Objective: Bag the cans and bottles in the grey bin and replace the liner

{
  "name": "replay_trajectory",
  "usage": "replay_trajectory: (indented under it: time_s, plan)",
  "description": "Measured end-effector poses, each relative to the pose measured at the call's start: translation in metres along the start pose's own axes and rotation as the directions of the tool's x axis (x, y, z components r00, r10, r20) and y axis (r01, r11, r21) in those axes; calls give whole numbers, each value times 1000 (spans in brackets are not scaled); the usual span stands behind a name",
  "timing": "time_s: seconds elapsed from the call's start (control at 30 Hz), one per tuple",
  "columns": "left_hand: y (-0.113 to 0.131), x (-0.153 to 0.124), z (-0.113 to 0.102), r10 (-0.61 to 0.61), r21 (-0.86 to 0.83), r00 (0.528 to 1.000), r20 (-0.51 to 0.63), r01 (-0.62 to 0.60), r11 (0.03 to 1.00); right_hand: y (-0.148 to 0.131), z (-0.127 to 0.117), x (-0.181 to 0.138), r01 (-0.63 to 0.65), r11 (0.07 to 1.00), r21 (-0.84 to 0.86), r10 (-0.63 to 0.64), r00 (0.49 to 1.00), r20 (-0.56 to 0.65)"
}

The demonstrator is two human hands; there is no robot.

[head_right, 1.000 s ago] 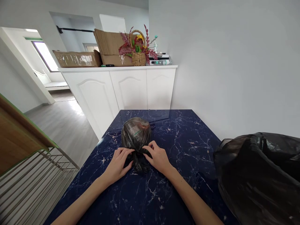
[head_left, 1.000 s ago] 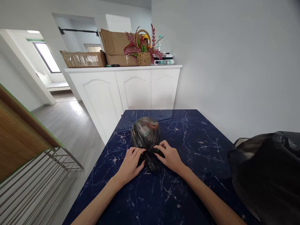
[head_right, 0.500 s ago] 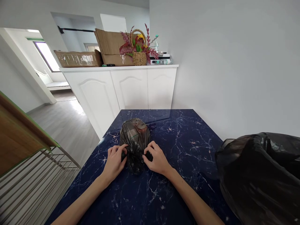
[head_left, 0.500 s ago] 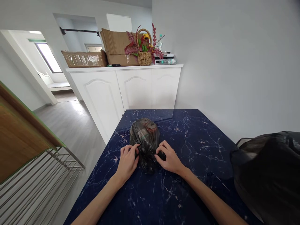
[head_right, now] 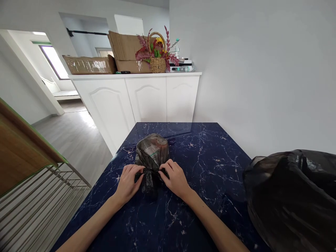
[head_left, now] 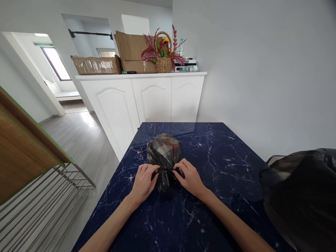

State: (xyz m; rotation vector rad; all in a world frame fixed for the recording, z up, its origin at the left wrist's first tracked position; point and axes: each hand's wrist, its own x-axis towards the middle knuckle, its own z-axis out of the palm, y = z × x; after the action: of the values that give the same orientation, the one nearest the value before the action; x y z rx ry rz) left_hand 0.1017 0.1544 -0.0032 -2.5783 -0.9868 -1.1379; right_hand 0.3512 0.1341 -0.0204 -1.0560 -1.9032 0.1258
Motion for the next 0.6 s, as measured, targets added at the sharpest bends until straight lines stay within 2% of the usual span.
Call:
replay_trajectory:
  time_s: [0.13,0.27,0.33,0.47,0.6]
  plan:
    - [-2,0,-1,-58,13,998,-26,58,998,2,-5,1,-61,996,67,67,993,-96]
    - [-3,-1,-1,-96,20,995,-28,96,995,6,-9,1,-177,979,105,197,955,-221]
    - [-4,-1,0,-114,26,993,-31,115,993,11,-10,0,-257,958,130,285,912,-294]
    - [-7,-1,2,-192,38,978,-77,195,980,24,-13,-1,-406,892,198,451,784,-425]
    - [-16,0,1,-319,43,932,-174,330,943,41,-18,-5,-501,824,264,564,676,-474]
